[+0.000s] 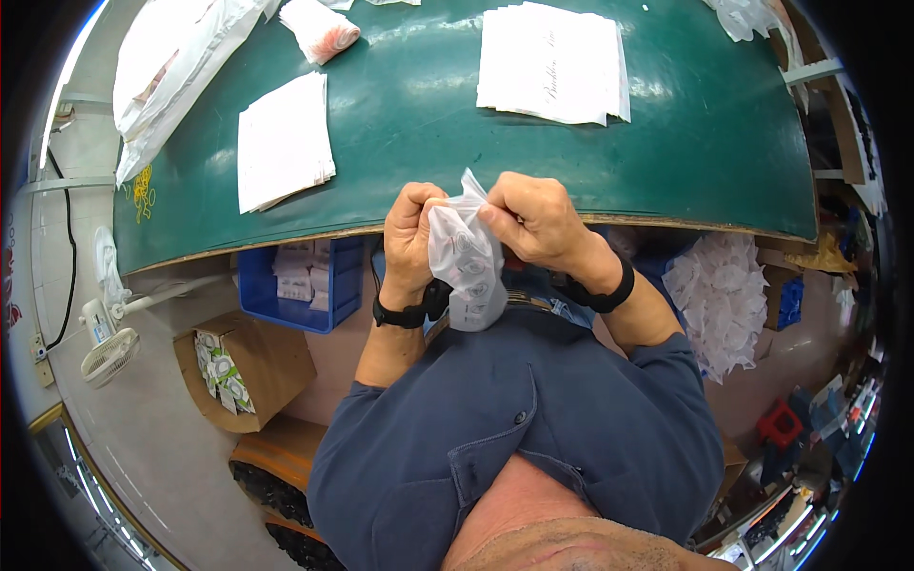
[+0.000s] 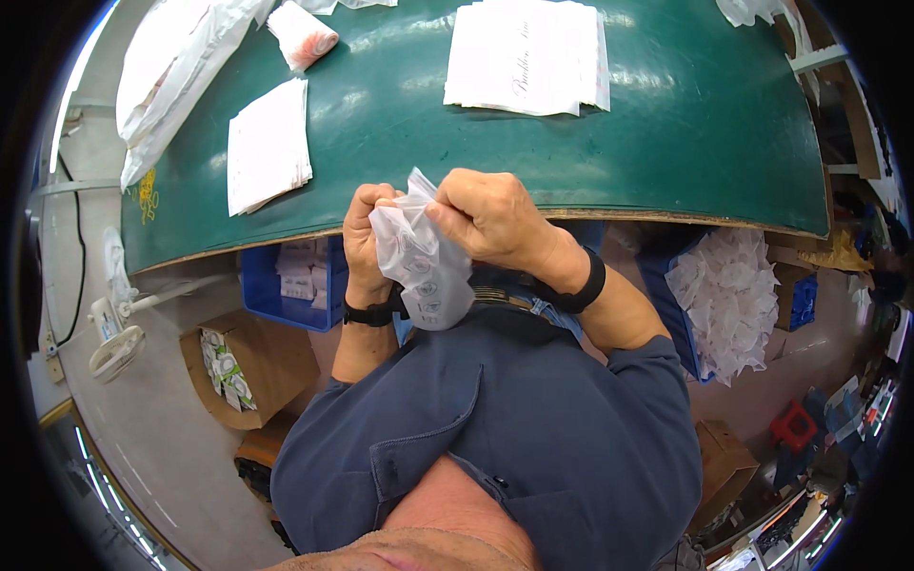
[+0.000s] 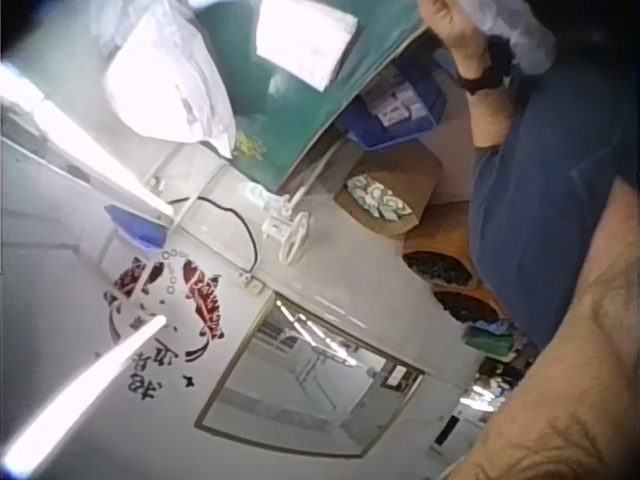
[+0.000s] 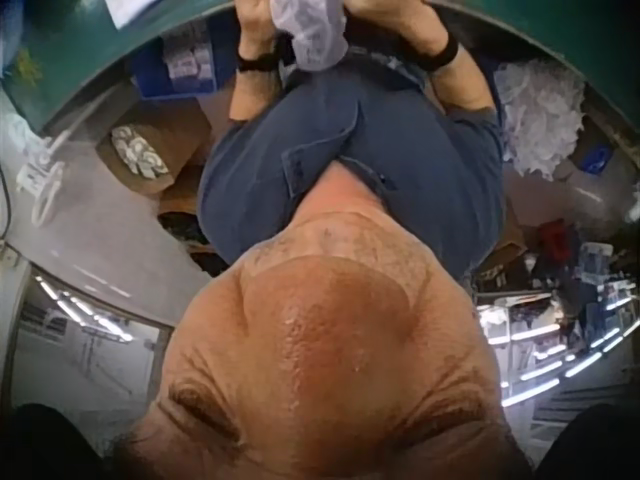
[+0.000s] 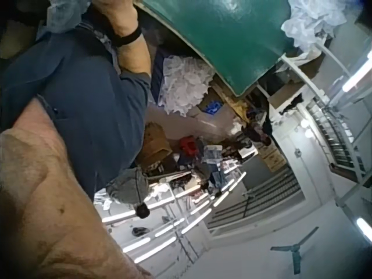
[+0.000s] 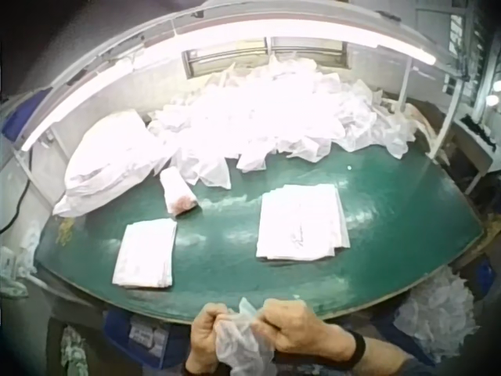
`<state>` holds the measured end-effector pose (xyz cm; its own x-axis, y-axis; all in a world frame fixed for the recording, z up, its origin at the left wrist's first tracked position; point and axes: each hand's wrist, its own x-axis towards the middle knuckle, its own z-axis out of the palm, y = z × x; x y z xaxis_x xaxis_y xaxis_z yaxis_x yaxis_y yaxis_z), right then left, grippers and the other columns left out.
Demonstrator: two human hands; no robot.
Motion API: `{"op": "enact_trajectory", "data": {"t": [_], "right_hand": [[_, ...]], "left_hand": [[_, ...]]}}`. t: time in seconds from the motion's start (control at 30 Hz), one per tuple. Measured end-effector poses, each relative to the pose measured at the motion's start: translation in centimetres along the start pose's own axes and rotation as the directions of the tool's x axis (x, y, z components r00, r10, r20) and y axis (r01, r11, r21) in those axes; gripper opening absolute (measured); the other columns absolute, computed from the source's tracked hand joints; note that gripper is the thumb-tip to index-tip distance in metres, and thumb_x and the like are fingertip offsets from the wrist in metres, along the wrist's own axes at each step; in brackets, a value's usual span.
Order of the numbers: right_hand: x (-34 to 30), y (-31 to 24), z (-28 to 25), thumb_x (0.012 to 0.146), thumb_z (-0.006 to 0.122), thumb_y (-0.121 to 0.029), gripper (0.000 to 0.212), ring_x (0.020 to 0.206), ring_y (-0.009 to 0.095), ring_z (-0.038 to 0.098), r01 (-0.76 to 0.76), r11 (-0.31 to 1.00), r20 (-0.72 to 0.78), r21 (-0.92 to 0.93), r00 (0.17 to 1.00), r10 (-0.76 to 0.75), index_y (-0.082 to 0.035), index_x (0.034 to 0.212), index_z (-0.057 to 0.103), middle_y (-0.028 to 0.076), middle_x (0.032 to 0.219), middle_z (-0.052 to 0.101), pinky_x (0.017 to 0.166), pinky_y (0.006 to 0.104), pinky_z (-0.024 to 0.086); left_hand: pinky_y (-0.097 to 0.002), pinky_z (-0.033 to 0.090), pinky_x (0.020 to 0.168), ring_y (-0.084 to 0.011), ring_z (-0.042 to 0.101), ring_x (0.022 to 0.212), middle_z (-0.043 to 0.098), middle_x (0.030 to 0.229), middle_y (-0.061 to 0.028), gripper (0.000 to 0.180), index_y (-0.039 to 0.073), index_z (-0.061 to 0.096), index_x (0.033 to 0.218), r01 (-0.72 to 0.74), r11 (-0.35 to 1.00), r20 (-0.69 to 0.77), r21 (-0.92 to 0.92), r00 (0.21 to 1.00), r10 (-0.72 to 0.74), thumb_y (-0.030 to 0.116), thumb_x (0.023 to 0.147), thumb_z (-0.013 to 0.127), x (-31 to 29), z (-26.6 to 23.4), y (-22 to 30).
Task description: The recorder is manually opening and inspecting a stack of thin plastic bags on an assembly line workbench.
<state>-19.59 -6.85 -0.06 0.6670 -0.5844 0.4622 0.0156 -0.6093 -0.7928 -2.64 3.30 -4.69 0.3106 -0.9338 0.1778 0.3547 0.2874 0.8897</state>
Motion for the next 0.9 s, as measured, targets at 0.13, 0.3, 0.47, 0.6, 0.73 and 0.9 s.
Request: {"op": "enact_trajectory", "data": {"t": [0.13,0.3,0.47,0.6,0.73,0.9], "right_hand": [[0.2,0.2,0.4,0.087,0.07,-0.006,0.016,0.057,0.031,0.056,0.054,0.998,-0.021,-0.042,0.998,-0.055,-0.001,0.078,0.058,0.014,0.069,0.056,0.052,0.0394,0.044],[0.6,0.5,-0.2,0.089,0.07,-0.006,0.016,0.055,0.027,0.052,-0.043,0.998,-0.05,-0.053,0.998,0.04,-0.002,0.078,0.059,0.014,0.068,0.055,0.051,0.0365,0.042],[0.2,-0.1,0.4,0.092,0.069,-0.009,0.02,0.055,0.02,0.049,-0.309,0.925,0.023,0.22,0.95,0.312,-0.002,0.077,0.058,0.01,0.066,0.053,0.052,0.033,0.04],[0.1,0.2,0.5,0.096,0.069,-0.014,0.023,0.059,0.011,0.045,-0.068,0.994,0.01,0.09,0.998,0.067,-0.003,0.079,0.059,0.003,0.067,0.051,0.053,0.0281,0.038],[0.1,0.6,-1.1,0.099,0.068,-0.017,0.025,0.063,0.007,0.045,-0.193,0.97,-0.103,0.146,0.972,0.209,-0.003,0.08,0.059,-0.001,0.069,0.05,0.054,0.0257,0.037],[0.4,-0.6,-0.4,0.099,0.069,-0.016,0.025,0.062,0.007,0.045,-0.259,0.951,-0.005,0.168,0.965,0.264,-0.002,0.081,0.059,-0.001,0.067,0.05,0.055,0.0242,0.038]], "left_hand": [[-0.0201,0.046,0.073,-0.0052,0.054,0.081,0.06,0.094,0.0009,0.013,0.004,0.059,0.104,-0.077,0.975,0.087,0.206,0.994,0.06,0.016,0.107,0.057,0.3,-0.4,0.8],[-0.0194,0.044,0.071,-0.0046,0.053,0.08,0.058,0.091,0.0022,0.015,0.004,0.06,0.102,-0.039,0.999,-0.093,-0.014,0.995,0.038,0.017,0.107,0.058,1.3,-1.9,2.6],[-0.0197,0.043,0.068,-0.0041,0.051,0.076,0.057,0.086,0.0033,0.015,0.005,0.06,0.099,-0.021,0.994,-0.067,0.11,0.997,0.028,0.017,0.107,0.057,1.2,0.0,0.9],[-0.0197,0.044,0.066,-0.0036,0.051,0.074,0.057,0.085,0.0042,0.016,0.006,0.059,0.098,-0.031,0.967,-0.069,0.251,0.996,0.05,0.018,0.107,0.057,1.3,0.1,1.0],[-0.0193,0.044,0.065,-0.0031,0.051,0.074,0.056,0.084,0.0048,0.018,0.006,0.059,0.098,-0.003,0.988,-0.116,0.155,0.993,0.021,0.021,0.108,0.056,1.7,-1.8,2.1],[-0.0189,0.044,0.063,-0.0027,0.052,0.073,0.056,0.083,0.0048,0.022,0.006,0.059,0.099,0.04,0.998,-0.148,0.045,0.988,-0.033,0.025,0.109,0.053,1.5,-1.5,0.8]]}}
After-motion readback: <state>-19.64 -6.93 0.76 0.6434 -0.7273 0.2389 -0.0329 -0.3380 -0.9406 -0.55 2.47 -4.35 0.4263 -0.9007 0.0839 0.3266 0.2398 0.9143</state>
